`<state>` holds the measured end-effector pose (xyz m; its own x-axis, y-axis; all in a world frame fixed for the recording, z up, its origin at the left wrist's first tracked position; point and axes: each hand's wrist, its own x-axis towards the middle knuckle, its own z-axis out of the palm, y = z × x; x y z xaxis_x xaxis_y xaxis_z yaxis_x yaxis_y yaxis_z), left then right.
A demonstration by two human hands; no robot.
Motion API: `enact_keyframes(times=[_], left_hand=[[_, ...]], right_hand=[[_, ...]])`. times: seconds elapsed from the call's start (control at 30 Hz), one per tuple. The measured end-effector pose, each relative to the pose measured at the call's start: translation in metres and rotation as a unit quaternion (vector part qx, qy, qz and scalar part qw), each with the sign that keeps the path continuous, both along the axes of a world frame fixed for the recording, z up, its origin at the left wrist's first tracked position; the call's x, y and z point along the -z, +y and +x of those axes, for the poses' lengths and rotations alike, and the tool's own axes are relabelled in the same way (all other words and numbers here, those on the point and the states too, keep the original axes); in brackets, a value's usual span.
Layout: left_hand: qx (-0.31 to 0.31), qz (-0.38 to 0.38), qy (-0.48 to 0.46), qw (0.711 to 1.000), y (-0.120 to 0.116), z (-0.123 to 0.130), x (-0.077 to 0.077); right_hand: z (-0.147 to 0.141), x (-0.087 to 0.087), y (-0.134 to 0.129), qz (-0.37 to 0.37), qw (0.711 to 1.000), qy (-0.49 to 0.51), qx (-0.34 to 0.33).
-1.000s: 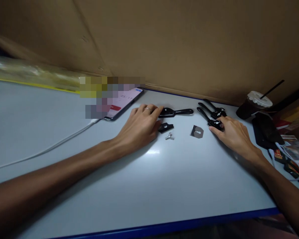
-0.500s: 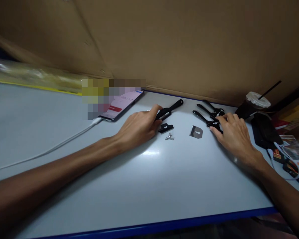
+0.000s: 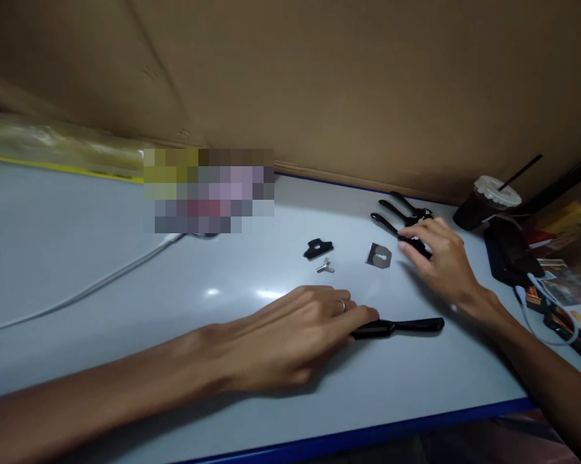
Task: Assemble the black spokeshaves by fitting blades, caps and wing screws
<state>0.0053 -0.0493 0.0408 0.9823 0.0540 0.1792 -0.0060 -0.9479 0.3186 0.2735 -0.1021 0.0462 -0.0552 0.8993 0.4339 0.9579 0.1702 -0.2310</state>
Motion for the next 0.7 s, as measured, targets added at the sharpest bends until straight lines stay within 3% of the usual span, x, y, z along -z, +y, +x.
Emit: enact_keyframes(times=[0.1, 0.3, 0.53, 0.63, 0.7], left_hand=[[0.002, 0.029, -0.006, 1.000, 0.001, 0.001, 0.000], [0.009, 0.076, -0.020, 0.997, 0.006, 0.003, 0.001], [-0.039, -0.011, -0.002, 0.999, 0.011, -0.002, 0.005], [-0.051, -0.057, -0.008, 0.997, 0.014, -0.003, 0.007], [-0.037, -0.048, -0.014, 0.998, 0.015, -0.002, 0.009]], right_hand=[[-0.013, 0.007, -0.001, -0.058, 0.998, -0.013, -0.022], [-0.024, 0.008, 0.000, -0.135, 0.990, 0.038, 0.005], [-0.028, -0.003, -0.008, -0.184, 0.962, 0.204, 0.014], [-0.028, -0.004, -0.011, -0.177, 0.944, 0.278, -0.004], [-0.027, -0.007, -0.012, -0.157, 0.932, 0.327, -0.004]])
